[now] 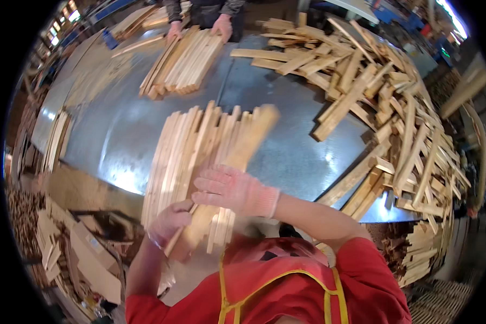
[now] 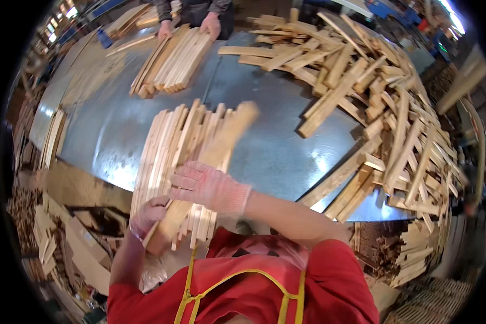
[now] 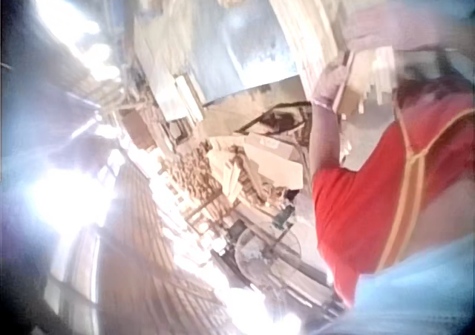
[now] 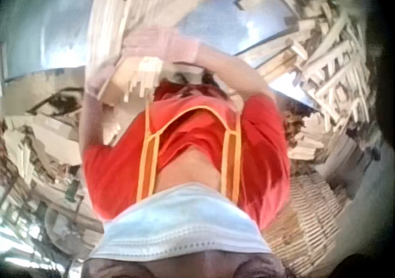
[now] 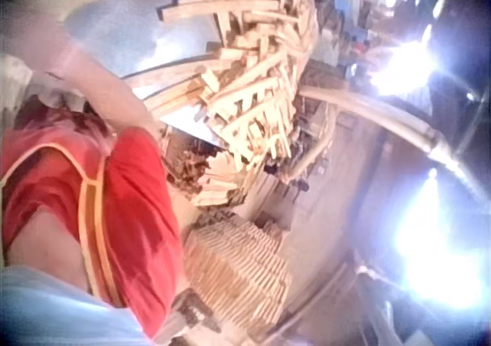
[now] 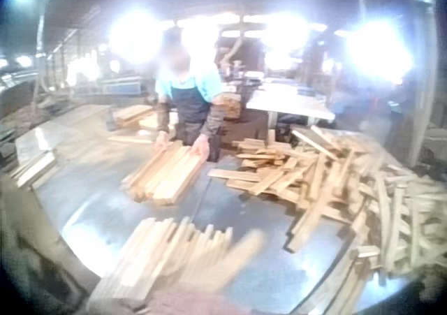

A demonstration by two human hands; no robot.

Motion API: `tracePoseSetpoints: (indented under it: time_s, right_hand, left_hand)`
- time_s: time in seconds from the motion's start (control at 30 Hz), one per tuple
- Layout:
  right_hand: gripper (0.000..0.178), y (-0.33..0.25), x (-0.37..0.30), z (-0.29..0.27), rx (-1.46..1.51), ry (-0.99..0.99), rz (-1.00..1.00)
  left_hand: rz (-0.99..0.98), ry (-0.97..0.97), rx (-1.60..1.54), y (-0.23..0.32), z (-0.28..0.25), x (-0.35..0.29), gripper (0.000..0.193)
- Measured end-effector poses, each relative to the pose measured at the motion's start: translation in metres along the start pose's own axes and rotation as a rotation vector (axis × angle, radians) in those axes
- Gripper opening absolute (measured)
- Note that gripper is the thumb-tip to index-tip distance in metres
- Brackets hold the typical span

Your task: The person sorts wooden planks on a metal table in a workshop. They pick up planks from a large pile, align them, and stack them neatly.

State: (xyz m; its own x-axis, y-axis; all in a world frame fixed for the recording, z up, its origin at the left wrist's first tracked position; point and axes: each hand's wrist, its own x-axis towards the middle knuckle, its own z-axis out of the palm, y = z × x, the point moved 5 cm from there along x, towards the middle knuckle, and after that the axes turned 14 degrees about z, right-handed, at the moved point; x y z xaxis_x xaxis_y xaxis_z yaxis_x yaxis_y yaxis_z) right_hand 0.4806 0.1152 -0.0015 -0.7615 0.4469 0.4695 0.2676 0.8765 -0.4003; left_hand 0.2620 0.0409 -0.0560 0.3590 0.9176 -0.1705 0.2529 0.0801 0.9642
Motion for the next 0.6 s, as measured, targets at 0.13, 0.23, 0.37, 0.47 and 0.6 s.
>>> tracePoseSetpoints:
  time_s: [0.13,0.23,0.37,0.47,0.6]
  right_hand:
    - [0.064,0.085,-0.031,-0.003,-0.11,0.076,0.608]
    - [0.073,0.216,-0.128,-0.041,-0.097,0.483,1.11]
    - [0.073,0.34,-0.217,-0.108,0.228,0.977,1.62]
    - [0.075,0.424,-0.273,-0.12,0.185,1.171,1.685]
    - [0.061,0.483,-0.265,-0.106,0.873,1.278,1.48]
  left_hand:
    - [-0.142,0.31,0.182,0.01,0.01,0.001,0.03]
    - [0.053,0.555,0.425,-0.06,-0.005,-0.025,0.035]
    - [0.261,0.666,0.739,-0.133,0.002,-0.052,0.053]
    - [-0.035,0.617,0.64,-0.118,0.024,-0.013,0.07]
    - [-0.157,0.692,0.571,-0.125,0.019,-0.016,0.08]
